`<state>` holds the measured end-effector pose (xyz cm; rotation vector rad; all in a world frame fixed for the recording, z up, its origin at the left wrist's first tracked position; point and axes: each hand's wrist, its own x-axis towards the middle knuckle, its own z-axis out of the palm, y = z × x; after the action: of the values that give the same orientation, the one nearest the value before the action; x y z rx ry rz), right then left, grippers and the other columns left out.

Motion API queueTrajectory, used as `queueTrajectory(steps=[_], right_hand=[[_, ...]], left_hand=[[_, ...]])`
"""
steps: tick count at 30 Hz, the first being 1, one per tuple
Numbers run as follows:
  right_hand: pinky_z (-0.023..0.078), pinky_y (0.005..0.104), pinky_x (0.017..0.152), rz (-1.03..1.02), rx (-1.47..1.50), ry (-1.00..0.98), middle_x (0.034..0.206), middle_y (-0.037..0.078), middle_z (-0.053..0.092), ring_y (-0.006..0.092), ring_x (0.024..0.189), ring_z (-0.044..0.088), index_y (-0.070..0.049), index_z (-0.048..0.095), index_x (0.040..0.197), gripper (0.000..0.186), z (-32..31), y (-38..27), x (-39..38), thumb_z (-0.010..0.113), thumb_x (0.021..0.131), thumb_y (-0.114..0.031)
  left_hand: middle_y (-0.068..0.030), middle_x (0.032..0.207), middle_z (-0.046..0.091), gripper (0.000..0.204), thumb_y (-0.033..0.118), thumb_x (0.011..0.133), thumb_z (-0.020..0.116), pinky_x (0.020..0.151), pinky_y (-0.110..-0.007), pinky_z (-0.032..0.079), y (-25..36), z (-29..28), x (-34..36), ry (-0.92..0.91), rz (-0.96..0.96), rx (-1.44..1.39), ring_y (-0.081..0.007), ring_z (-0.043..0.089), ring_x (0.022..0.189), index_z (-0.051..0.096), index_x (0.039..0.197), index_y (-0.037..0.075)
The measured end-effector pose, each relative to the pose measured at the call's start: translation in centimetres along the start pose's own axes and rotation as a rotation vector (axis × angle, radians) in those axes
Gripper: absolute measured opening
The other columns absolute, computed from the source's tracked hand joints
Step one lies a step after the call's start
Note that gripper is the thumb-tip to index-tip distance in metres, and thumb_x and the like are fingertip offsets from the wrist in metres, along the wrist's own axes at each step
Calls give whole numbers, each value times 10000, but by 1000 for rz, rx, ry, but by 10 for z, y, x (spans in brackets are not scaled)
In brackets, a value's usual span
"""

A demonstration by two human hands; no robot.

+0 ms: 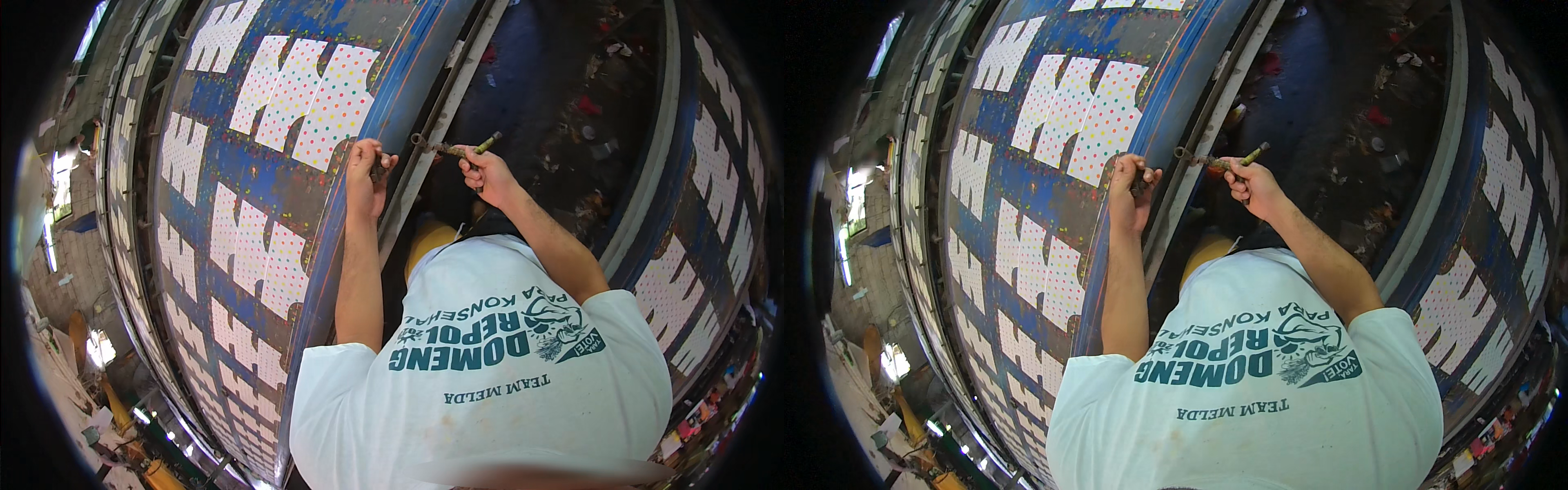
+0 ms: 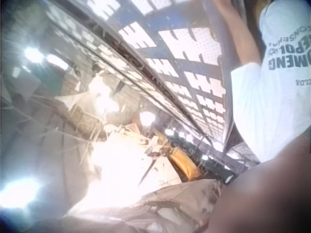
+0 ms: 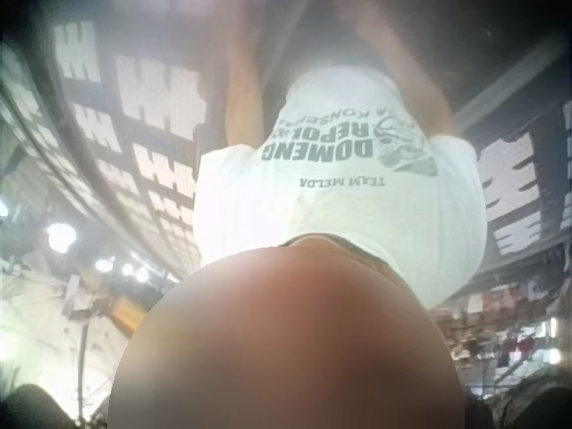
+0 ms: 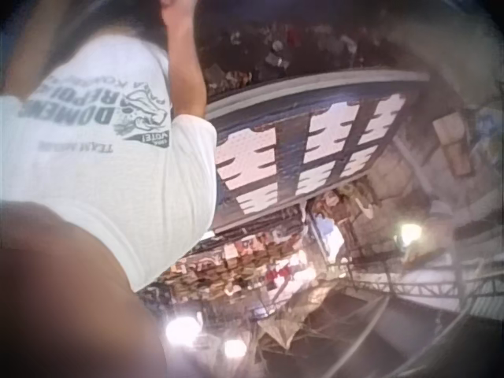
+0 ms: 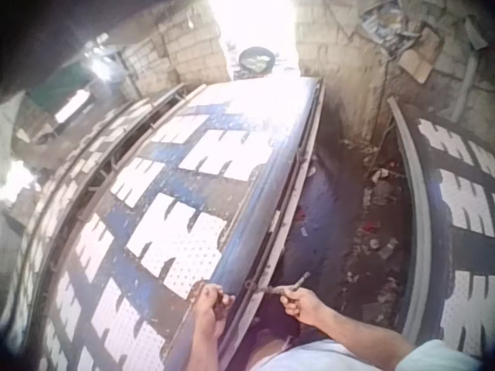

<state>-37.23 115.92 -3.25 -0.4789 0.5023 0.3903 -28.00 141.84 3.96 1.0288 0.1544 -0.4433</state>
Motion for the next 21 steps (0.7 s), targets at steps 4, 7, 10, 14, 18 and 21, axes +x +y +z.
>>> queueTrajectory(steps=[4, 7, 10, 14, 18, 21], right_hand=[[347, 200, 495, 161, 170, -40, 850, 17, 559, 57, 599, 415, -66, 576, 1289, 213, -3, -8, 3, 509, 1126, -187], [316, 175, 464, 300, 458, -31, 843, 12, 521, 55, 613, 415, -70, 558, 1228, 164, -1, -6, 5, 516, 1132, -196], [318, 184, 450, 378, 696, 10, 848, 14, 517, 54, 614, 414, -81, 524, 1139, 108, 1, 0, 5, 511, 1134, -189], [338, 206, 445, 306, 649, -59, 865, 26, 546, 78, 612, 430, -108, 516, 1102, 101, 2, 8, 1, 553, 1119, -200], [374, 216, 568, -191, -678, -332, 844, -20, 510, 49, 684, 442, -111, 620, 1194, 112, 9, 16, -5, 543, 1114, -121], [341, 209, 589, -129, -592, -445, 848, -38, 490, 42, 670, 430, -80, 627, 1226, 147, 11, 15, -1, 586, 1086, -99]], left_hand=[[6, 969, 617, 203, 250, 1027, 750, 775, -264, 548, -14, 10, 17, -8, 41, 314, -81, 580, 767, 620, 985, 100], [-24, 1002, 660, 212, 184, 962, 811, 830, -285, 520, -17, 20, 22, 32, 109, 800, -141, 632, 881, 685, 1073, 55], [-56, 1058, 688, 258, 123, 941, 802, 899, -320, 521, -15, 31, 22, -59, 245, 1090, -188, 660, 985, 715, 1170, 40], [-87, 1136, 707, 304, 77, 928, 789, 938, -332, 519, -14, 40, 22, -77, 267, 1191, -205, 672, 1067, 732, 1224, 38], [-85, 1153, 727, 307, 83, 933, 791, 950, -325, 515, -17, 40, 25, -57, 216, 1124, -202, 676, 1078, 733, 1232, 41], [-86, 1156, 744, 303, 95, 934, 797, 962, -322, 514, -19, 36, 26, -29, 138, 1093, -198, 681, 1081, 735, 1225, 39]])
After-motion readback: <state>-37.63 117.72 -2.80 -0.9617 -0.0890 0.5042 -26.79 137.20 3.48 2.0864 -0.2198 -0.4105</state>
